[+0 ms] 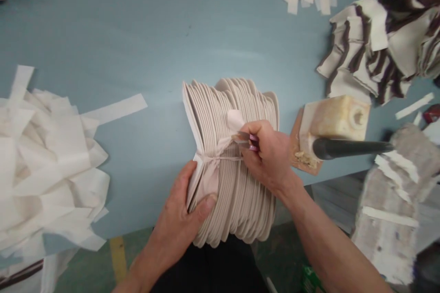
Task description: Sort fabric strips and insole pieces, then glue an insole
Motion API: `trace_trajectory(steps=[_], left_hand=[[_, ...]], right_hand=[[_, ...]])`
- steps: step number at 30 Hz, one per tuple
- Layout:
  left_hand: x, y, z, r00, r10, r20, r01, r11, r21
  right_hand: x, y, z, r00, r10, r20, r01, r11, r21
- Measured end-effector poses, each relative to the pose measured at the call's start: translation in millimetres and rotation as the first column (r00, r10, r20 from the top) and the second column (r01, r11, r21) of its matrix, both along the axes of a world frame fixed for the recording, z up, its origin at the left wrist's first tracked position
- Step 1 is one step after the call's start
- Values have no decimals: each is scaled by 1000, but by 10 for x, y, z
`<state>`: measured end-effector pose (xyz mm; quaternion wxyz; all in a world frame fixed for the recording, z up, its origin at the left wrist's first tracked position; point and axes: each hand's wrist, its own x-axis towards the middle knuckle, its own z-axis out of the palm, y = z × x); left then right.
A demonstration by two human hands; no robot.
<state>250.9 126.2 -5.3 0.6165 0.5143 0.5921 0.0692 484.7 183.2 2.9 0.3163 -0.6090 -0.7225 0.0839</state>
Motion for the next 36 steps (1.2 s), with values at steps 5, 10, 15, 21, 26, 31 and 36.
trace_trajectory(steps=[5, 10, 15, 21, 26, 31, 36], left_hand=[[-321, -4, -70, 996, -86, 2, 86, 996, -31], [-545, -11, -127, 988, -140, -63, 150, 970, 194], [-605, 13, -82, 982, -131, -137, 171, 925, 339], [-605, -623, -113, 962, 107, -250, -16, 940, 342], [-481, -1112, -393, 921, 363, -140, -378, 920, -101], [-182, -1315, -489, 797, 603, -42, -588, 757, -286], [-45, -1223, -405, 780, 622, 76, -592, 771, -236]], right_hand=[[-10, 11, 32, 999, -34, 7, 34, 999, -23], [-56, 3, 48, 993, -83, -81, 74, 992, -104], [-56, 35, 15, 872, -216, -439, 171, 975, -139], [18, 97, 33, 843, -284, -457, 207, 955, -213], [103, 358, 189, 949, -195, -250, 140, 965, -221], [87, 919, 307, 973, 187, 137, -143, 949, -280], [-17, 1316, 320, 825, 433, 363, -200, 824, -530]])
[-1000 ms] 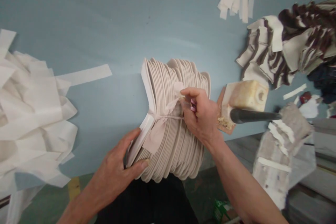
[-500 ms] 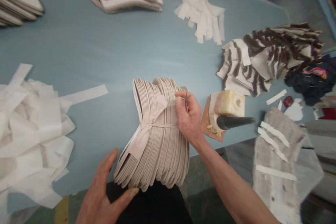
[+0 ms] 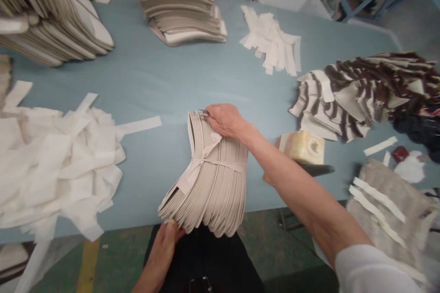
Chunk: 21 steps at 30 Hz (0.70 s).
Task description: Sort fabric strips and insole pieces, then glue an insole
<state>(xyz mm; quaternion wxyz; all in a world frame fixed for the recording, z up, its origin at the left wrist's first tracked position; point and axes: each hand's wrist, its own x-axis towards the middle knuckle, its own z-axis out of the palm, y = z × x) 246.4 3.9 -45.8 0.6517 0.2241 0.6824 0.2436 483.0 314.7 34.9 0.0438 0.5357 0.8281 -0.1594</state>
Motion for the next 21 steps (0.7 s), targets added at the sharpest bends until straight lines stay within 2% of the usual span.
trace_trajectory(steps=[3, 5, 8, 11, 14, 16, 18, 21], left_hand=[[-102, 344, 83, 994, -70, -81, 78, 992, 97], [-217, 641, 131, 988, -74, -134, 94, 985, 148], [-394, 1000, 191, 957, -96, -273, 174, 945, 278], [-539, 1125, 253, 920, -96, -380, 246, 895, 372], [-660, 1091, 317, 880, -156, -448, 360, 835, 416], [-727, 1065, 348, 814, -250, -524, 507, 746, 432], [-764, 1080, 371, 718, -327, -614, 657, 610, 444], [-744, 1206, 414, 611, -359, -706, 783, 407, 470]], right_hand=[[56, 69, -15, 997, 1, 83, -1, 1000, -8], [153, 48, -34, 990, -62, 123, 64, 998, -10], [314, -66, -72, 967, -189, 169, 189, 982, 16], [405, -194, -109, 948, -262, 181, 262, 965, 27], [394, -250, -118, 940, -295, 172, 297, 955, 14], [348, -253, -107, 933, -317, 172, 320, 947, 9], [295, -259, -90, 921, -340, 189, 345, 939, 7], [237, -311, -69, 900, -372, 229, 381, 924, 3]])
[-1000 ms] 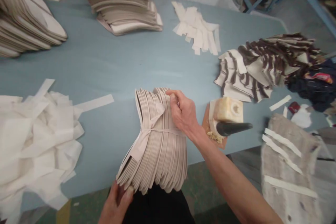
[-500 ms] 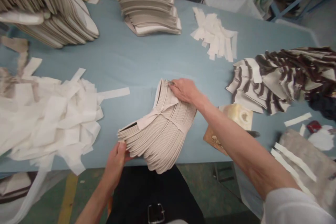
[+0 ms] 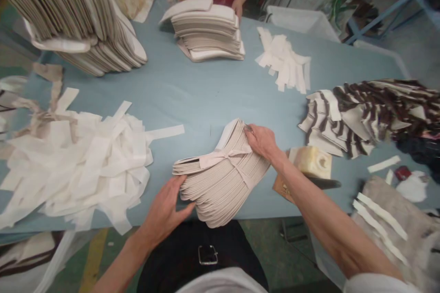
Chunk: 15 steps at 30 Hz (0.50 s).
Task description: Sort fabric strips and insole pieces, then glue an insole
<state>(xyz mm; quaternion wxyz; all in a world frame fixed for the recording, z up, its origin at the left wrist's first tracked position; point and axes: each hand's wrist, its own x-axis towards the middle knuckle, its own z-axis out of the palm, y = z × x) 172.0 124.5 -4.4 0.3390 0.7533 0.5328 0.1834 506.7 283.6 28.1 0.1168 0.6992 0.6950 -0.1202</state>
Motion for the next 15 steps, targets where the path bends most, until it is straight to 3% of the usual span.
trace_trajectory(steps=[4, 7, 11, 15], left_hand=[[47, 264, 45, 961, -265, -81, 268, 963, 30], [-12, 391, -29, 927, -365, -82, 367, 930, 8], [-57, 456, -106, 918, -378, -123, 384, 923, 25], [161, 604, 84, 874, -326, -360, 338, 941, -32]], right_hand=[[-2, -104, 14, 1000, -22, 23, 23, 999, -24], [41, -128, 19, 1000, 7, -10, -7, 999, -50], [102, -112, 42, 994, 72, -88, -77, 996, -54], [98, -172, 61, 983, 112, -148, -120, 991, -51]])
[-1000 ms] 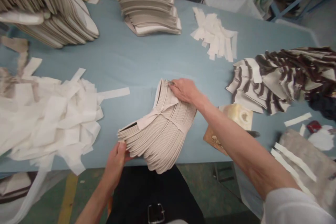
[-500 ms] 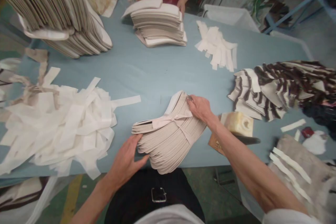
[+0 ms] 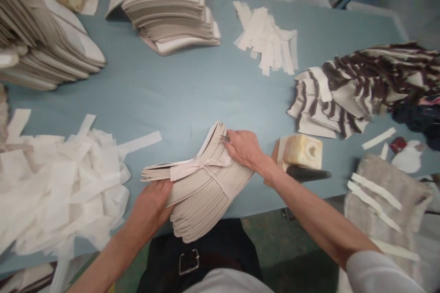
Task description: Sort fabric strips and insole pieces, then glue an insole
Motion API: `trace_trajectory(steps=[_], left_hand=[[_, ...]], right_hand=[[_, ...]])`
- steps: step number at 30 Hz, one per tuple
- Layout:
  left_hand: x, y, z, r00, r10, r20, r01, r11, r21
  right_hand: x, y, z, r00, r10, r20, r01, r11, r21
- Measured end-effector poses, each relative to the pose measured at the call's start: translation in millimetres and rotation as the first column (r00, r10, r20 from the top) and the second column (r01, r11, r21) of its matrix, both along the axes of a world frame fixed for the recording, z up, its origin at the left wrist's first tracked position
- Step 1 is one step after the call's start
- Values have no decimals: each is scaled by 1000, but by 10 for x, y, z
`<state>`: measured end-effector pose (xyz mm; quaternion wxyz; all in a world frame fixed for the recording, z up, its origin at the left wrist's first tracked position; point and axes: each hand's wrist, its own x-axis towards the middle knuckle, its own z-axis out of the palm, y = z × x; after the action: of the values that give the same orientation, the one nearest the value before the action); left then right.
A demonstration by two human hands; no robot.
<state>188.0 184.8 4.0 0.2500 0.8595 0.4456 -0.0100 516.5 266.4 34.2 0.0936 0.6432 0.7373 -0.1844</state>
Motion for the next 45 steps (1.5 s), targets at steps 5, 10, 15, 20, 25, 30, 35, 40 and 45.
trace_trajectory(steps=[5, 10, 15, 20, 25, 30, 35, 40, 45], left_hand=[[243, 142, 217, 982, -20, -190, 24, 999, 22], [213, 61, 135, 971, -20, -238, 16, 1000, -19], [146, -79, 123, 964, -54, -259, 50, 999, -23], [-133, -210, 40, 960, -124, -252, 122, 992, -21], [-591, -395, -210, 968, -185, -170, 190, 982, 16], [-847, -513, -282, 977, -182, -111, 189, 981, 51], [-772, -296, -184, 968, -237, -79, 244, 964, 108], [-704, -236, -171, 961, -262, -92, 268, 961, 61], [-648, -348, -185, 973, -168, -160, 157, 984, -78]], right_hand=[[-134, -197, -129, 959, -222, -175, 258, 940, 223], [-194, -222, -274, 897, -315, -309, 404, 868, 290], [-177, -183, -293, 900, -301, -316, 390, 880, 273], [-181, -188, -293, 908, -291, -302, 371, 893, 255], [-161, -203, -303, 909, -300, -291, 374, 895, 245], [-170, -221, -305, 913, -287, -289, 358, 905, 231], [-187, -143, -223, 943, -185, -277, 253, 938, 237], [-338, 120, 34, 975, -188, -118, 210, 953, 219], [-561, 275, 207, 971, -225, 82, 225, 974, 11]])
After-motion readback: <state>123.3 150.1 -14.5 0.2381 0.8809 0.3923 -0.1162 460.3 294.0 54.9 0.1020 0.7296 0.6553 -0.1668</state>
